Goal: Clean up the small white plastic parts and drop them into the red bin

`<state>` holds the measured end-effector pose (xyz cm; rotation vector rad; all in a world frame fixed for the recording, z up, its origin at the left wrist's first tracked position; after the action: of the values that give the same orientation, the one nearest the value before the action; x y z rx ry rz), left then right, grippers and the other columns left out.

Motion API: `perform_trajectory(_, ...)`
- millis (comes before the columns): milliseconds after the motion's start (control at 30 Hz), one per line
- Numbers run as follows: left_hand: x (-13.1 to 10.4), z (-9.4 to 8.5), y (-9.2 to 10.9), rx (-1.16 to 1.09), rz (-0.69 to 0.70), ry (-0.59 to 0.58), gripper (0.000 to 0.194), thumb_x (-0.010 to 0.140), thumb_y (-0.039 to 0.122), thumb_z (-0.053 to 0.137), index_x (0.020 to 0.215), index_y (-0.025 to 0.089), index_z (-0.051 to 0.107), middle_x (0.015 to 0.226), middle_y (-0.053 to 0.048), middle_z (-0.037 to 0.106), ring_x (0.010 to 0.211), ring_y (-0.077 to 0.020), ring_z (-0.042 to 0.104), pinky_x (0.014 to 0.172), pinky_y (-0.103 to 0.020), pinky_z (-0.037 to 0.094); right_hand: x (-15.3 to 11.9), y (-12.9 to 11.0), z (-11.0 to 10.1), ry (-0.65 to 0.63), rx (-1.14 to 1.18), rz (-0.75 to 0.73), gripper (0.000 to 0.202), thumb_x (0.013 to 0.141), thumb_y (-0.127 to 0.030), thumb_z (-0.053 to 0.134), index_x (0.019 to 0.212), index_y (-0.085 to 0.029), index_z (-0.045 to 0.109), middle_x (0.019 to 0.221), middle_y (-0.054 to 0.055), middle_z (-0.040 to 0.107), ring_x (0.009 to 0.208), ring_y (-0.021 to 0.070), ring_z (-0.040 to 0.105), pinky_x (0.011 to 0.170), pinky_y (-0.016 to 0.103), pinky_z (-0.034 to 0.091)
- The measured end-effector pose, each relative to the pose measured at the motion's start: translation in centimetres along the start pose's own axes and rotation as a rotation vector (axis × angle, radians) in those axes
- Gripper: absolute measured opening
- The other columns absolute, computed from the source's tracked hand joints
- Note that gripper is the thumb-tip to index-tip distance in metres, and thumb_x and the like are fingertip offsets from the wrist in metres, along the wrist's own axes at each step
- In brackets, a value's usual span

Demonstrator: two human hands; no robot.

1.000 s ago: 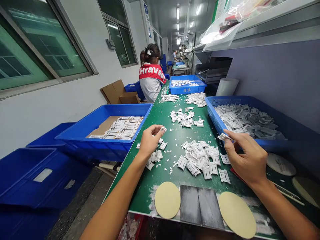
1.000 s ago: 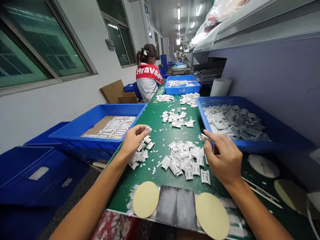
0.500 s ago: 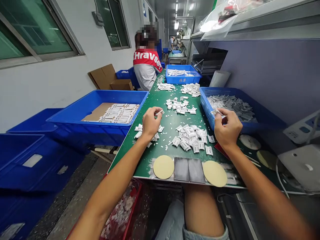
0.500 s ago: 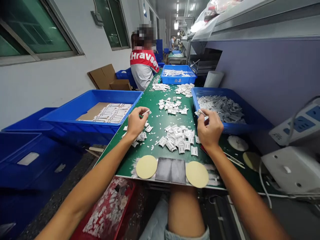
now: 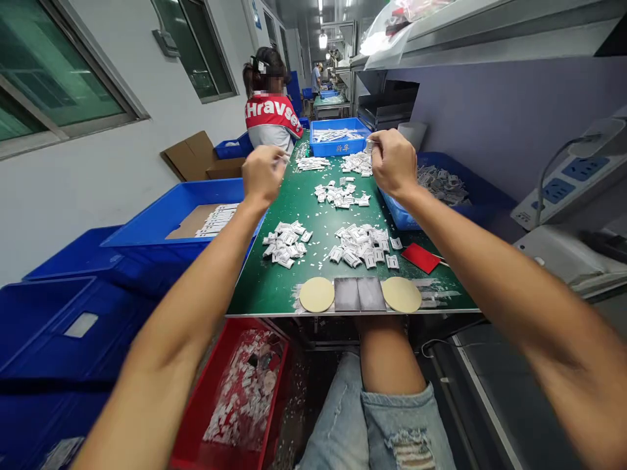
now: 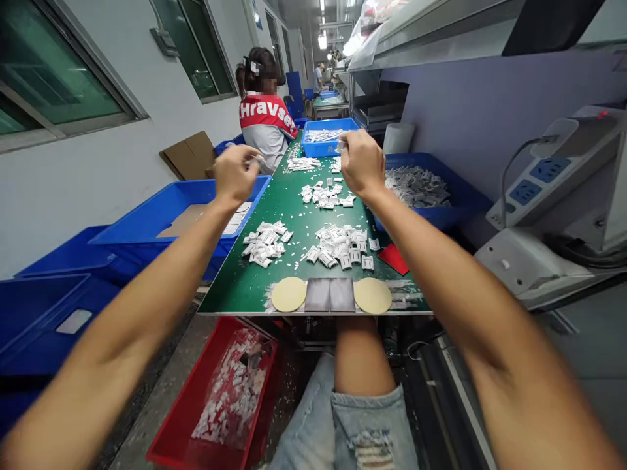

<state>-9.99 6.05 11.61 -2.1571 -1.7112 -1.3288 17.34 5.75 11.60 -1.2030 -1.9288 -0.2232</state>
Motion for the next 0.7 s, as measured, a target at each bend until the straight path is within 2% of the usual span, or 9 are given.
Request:
perform_trajectory(67,-3.6,-1.7,-0.8,0.018,-0.048,0.114,0.035,0.098,0.031,0.039,0.115,0.005,0.055,0.112,-0.009,0.064,0.102,-0.0182,0.059,0.092,-0.039,0.046,-3.4,-1.4,-0.9,0.015,0.089,0.076,0.06,0.098,-0.037,0.011,0.102,-0.004,0.061,0.093,0.006,0.067,0.084,0.0051,0.062,0.071,0.016,0.04)
perform_trajectory(133,-8.5,-2.6,-1.1,0.005,-0.015,0.079,0.032,0.096,0.033,0.045,0.113,0.011,0.058,0.11,-0.007,0.066,0.092,-0.0162,0.059,0.089,-0.036,0.048,-8.3,-2.3,-2.2,-0.045,0.128,0.087,0.032,0.099,-0.031,0.034,0.102,-0.011,0.059,0.085,0.001,0.068,0.068,0.0059,0.06,0.063,0.017,0.043)
perform_trajectory(167,-11.1,-2.6,-1.1,-0.014,0.012,0.006,0.025,0.092,0.034,0.053,0.105,0.015,0.064,0.103,-0.003,0.068,0.086,-0.0155,0.06,0.085,-0.033,0.049,-10.9,-2.5,-2.9,-0.094,0.139,0.081,0.022,0.097,-0.028,0.043,0.101,-0.015,0.06,0.082,-0.001,0.068,0.066,0.0071,0.059,0.062,0.018,0.044)
perform_trajectory(200,-13.6,-2.2,-0.8,-0.048,0.067,-0.137,0.019,0.088,0.034,0.058,0.097,0.02,0.068,0.097,0.0,0.07,0.085,-0.016,0.062,0.082,-0.031,0.049,-13.3,-2.5,-3.5,-0.165,0.152,0.059,0.015,0.094,-0.026,0.05,0.098,-0.017,0.062,0.083,0.0,0.068,0.068,0.0091,0.059,0.065,0.021,0.045)
perform_trajectory(233,-15.8,-1.7,-0.4,-0.086,0.142,-0.298,0.017,0.088,0.035,0.059,0.096,0.024,0.069,0.097,0.0,0.071,0.089,-0.0175,0.062,0.081,-0.031,0.049,-15.5,-2.4,-4.0,-0.242,0.169,0.022,0.014,0.092,-0.024,0.052,0.099,-0.018,0.062,0.087,0.002,0.068,0.075,0.0122,0.061,0.07,0.024,0.047)
perform_trajectory(300,-19.1,-0.5,0.4,-0.12,0.161,-0.477,0.016,0.088,0.036,0.058,0.095,0.027,0.069,0.097,-0.001,0.071,0.091,-0.0191,0.063,0.081,-0.031,0.047,-18.9,-1.6,-4.5,-0.356,0.149,-0.001,0.014,0.093,-0.023,0.052,0.099,-0.02,0.064,0.095,0.005,0.067,0.087,0.0173,0.061,0.08,0.031,0.047)
perform_trajectory(367,-20.9,0.7,0.9,-0.11,0.144,-0.555,0.016,0.089,0.036,0.057,0.095,0.026,0.068,0.096,-0.002,0.071,0.091,-0.02,0.062,0.08,-0.032,0.046,-21.2,-0.6,-4.1,-0.44,0.084,-0.026,0.016,0.094,-0.024,0.051,0.098,-0.02,0.066,0.098,0.008,0.067,0.093,0.0204,0.058,0.082,0.034,0.045)
perform_trajectory(467,-22.3,1.9,1.5,-0.049,0.15,-0.584,0.016,0.091,0.034,0.055,0.091,0.024,0.067,0.091,-0.004,0.069,0.086,-0.0204,0.059,0.075,-0.031,0.044,-23.4,0.5,-3.1,-0.478,-0.032,-0.059,0.018,0.095,-0.025,0.05,0.098,-0.02,0.067,0.096,0.009,0.067,0.088,0.0208,0.056,0.078,0.035,0.044)
perform_trajectory(700,-23.2,2.2,1.9,0.148,0.18,-0.494,0.025,0.096,0.034,0.045,0.087,0.023,0.065,0.085,-0.006,0.063,0.082,-0.0207,0.056,0.071,-0.031,0.04,-23.8,0.5,-2.2,-0.459,-0.174,-0.121,0.021,0.096,-0.024,0.047,0.097,-0.018,0.067,0.094,0.009,0.068,0.082,0.0203,0.053,0.075,0.034,0.039)
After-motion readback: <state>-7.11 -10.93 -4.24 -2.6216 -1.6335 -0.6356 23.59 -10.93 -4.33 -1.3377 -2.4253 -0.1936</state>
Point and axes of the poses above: each hand's wrist, its own x-axis towards the middle knuckle, its own z-axis out of the palm, y = z × x, the point moved 3 cm from there along x, towards the middle knuckle
